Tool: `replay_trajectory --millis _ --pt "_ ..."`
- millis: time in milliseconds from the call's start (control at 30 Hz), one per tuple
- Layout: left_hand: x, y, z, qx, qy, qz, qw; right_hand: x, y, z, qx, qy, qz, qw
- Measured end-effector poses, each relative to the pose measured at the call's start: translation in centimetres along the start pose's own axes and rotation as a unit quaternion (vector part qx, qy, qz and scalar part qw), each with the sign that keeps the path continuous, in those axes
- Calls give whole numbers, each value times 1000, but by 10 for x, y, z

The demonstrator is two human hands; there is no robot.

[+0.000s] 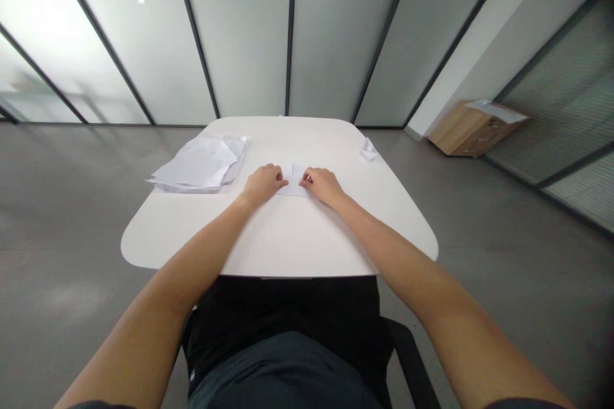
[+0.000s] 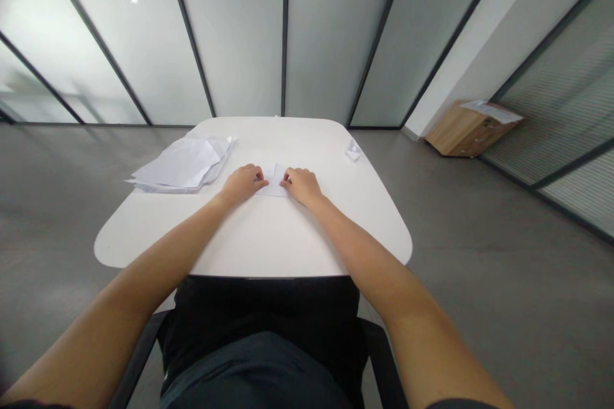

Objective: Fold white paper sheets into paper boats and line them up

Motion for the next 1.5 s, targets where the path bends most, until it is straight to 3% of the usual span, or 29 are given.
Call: replay_trajectory --millis 333,600,900,1067,1300,1500 --pt "-43 4 -6 -41 16 60 997 41 0 -4 -39 -46 -65 996" --pt "-59 3 -4 -42 34 92 994 72 1 -3 -49 -58 -80 994" --pt "-59 0 -8 -63 -1 46 997 69 1 -4 -58 -34 -77 995" --pt "-49 -1 -8 -30 -43 -15 998 63 -1 -4 -62 -13 -87 994" --pt "-50 -12 -11 -53 -14 30 998 59 -1 -5 -60 2 -90 994" --pt "-44 -9 -8 -46 10 83 995 59 -1 -6 -58 11 -87 994"
Point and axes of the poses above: each hand's wrist, its own z-axis away from the middle knuckle, its own y-axis out of the back of the hand, x = y × z, the point moved 6 cm from there along -z, towards the middle knuckle, and after that the axes turned 7 degrees about -x, right-handed, at the moved point
